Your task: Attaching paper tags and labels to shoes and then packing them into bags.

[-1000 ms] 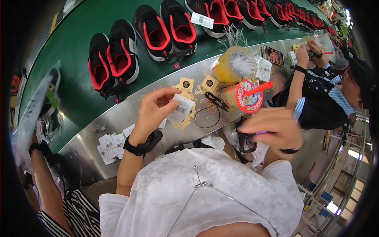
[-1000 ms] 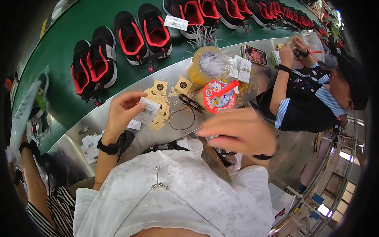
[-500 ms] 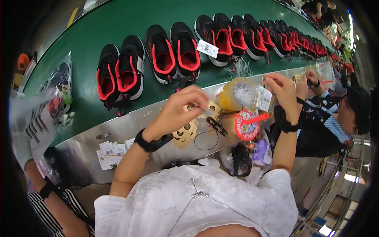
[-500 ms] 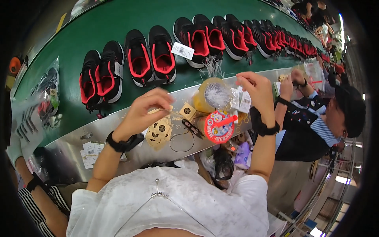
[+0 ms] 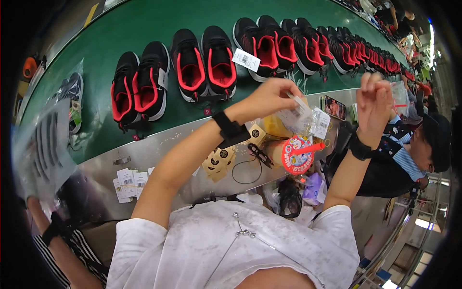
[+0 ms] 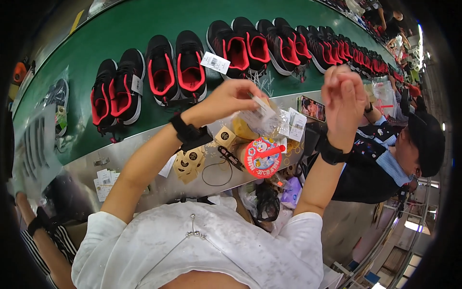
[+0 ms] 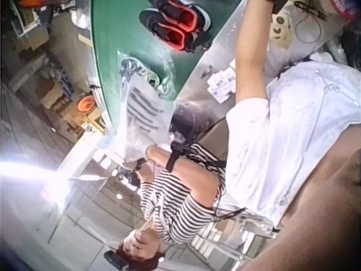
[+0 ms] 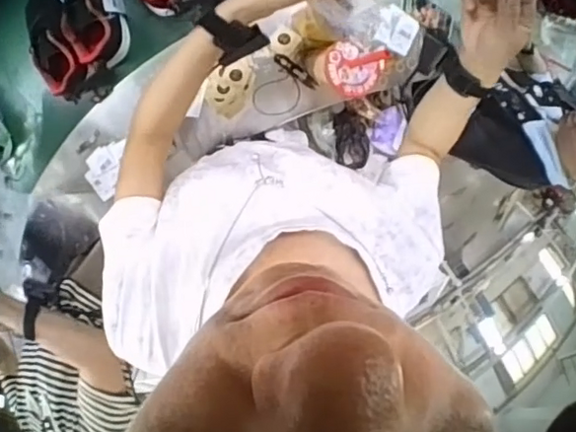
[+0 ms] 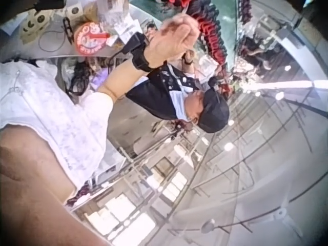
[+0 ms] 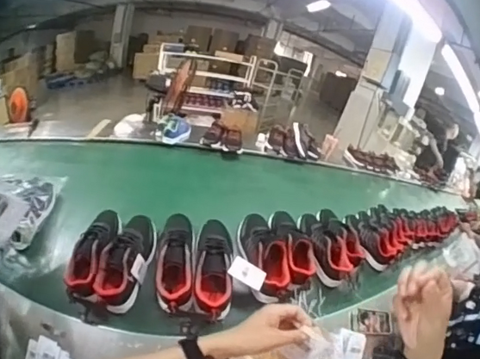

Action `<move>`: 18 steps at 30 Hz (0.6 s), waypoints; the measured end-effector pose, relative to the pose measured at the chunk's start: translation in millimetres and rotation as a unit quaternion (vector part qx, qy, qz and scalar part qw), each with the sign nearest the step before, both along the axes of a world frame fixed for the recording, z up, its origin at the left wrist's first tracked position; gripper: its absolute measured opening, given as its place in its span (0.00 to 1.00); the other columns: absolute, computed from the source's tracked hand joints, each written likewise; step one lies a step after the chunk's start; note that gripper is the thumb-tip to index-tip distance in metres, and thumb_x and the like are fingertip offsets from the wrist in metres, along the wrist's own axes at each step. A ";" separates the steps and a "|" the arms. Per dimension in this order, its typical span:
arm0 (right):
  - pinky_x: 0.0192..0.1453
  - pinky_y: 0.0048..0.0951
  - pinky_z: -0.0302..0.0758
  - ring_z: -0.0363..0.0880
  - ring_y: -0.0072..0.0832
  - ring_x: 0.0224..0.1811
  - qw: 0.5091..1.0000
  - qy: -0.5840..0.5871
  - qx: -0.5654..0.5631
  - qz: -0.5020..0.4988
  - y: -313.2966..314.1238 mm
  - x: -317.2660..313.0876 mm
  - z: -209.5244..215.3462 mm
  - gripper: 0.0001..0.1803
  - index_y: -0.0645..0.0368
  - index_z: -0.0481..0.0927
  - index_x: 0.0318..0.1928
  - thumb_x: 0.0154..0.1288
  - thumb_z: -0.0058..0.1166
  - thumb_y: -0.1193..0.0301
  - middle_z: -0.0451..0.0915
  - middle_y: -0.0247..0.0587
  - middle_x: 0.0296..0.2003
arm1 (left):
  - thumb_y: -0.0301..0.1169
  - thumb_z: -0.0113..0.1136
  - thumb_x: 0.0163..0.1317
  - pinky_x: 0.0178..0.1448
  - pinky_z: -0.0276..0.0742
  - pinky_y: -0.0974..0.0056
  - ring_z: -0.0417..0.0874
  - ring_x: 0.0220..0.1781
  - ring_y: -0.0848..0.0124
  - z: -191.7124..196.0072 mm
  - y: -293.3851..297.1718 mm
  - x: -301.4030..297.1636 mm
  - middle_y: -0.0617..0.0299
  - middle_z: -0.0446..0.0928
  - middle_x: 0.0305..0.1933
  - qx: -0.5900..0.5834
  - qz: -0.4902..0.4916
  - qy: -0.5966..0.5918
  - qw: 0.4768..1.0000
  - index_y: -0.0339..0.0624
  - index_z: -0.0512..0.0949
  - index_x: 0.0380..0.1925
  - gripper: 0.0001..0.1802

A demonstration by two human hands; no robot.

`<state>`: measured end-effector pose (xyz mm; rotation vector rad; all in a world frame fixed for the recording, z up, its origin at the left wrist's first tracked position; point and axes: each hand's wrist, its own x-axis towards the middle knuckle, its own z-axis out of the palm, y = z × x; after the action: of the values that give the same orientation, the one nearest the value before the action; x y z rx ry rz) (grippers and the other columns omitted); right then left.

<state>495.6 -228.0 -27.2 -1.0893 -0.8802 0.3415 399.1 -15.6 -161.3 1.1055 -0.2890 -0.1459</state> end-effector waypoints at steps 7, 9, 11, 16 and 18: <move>0.45 0.31 0.78 0.81 0.34 0.40 0.965 -0.137 -0.148 -0.166 25.4 -8.4 26.7 0.07 0.65 0.74 0.40 0.68 0.45 0.74 0.81 0.50 0.37 | 0.21 0.61 0.55 0.48 0.73 0.69 0.79 0.40 0.76 34.6 24.9 -18.5 0.61 0.79 0.39 -0.048 0.238 0.069 0.968 0.36 0.76 0.34 0.07; 0.43 0.26 0.76 0.82 0.28 0.34 0.947 -0.138 -0.187 -0.220 41.5 -13.4 29.0 0.08 0.64 0.77 0.40 0.68 0.47 0.72 0.82 0.42 0.29 | 0.23 0.62 0.55 0.45 0.72 0.72 0.78 0.38 0.78 40.2 25.6 -22.4 0.64 0.79 0.35 -0.044 0.257 0.062 0.963 0.36 0.76 0.34 0.07; 0.41 0.21 0.74 0.80 0.21 0.33 0.880 -0.227 -0.330 -0.256 60.5 -12.5 23.2 0.10 0.65 0.79 0.40 0.66 0.49 0.71 0.82 0.38 0.28 | 0.23 0.63 0.54 0.45 0.72 0.72 0.77 0.37 0.79 39.3 27.2 -23.1 0.64 0.79 0.35 -0.039 0.303 0.070 0.949 0.37 0.76 0.34 0.08; 0.36 0.19 0.71 0.76 0.17 0.28 0.854 -0.304 -0.387 -0.171 75.2 -0.6 2.3 0.11 0.61 0.80 0.43 0.65 0.50 0.70 0.82 0.35 0.27 | 0.24 0.64 0.54 0.43 0.72 0.73 0.77 0.37 0.79 41.0 25.9 -22.2 0.64 0.78 0.34 -0.019 0.333 0.069 0.940 0.38 0.75 0.33 0.08; 0.37 0.20 0.72 0.78 0.20 0.30 0.841 -0.261 -0.440 -0.176 78.1 -5.5 5.3 0.11 0.61 0.80 0.43 0.66 0.49 0.70 0.82 0.37 0.29 | 0.24 0.64 0.54 0.43 0.72 0.73 0.77 0.37 0.79 40.2 26.3 -21.9 0.64 0.78 0.34 -0.013 0.339 0.072 0.938 0.38 0.75 0.33 0.09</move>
<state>490.1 -149.9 -21.9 -2.2493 -0.9882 0.1215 377.2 10.7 -121.1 1.1063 0.2292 0.3900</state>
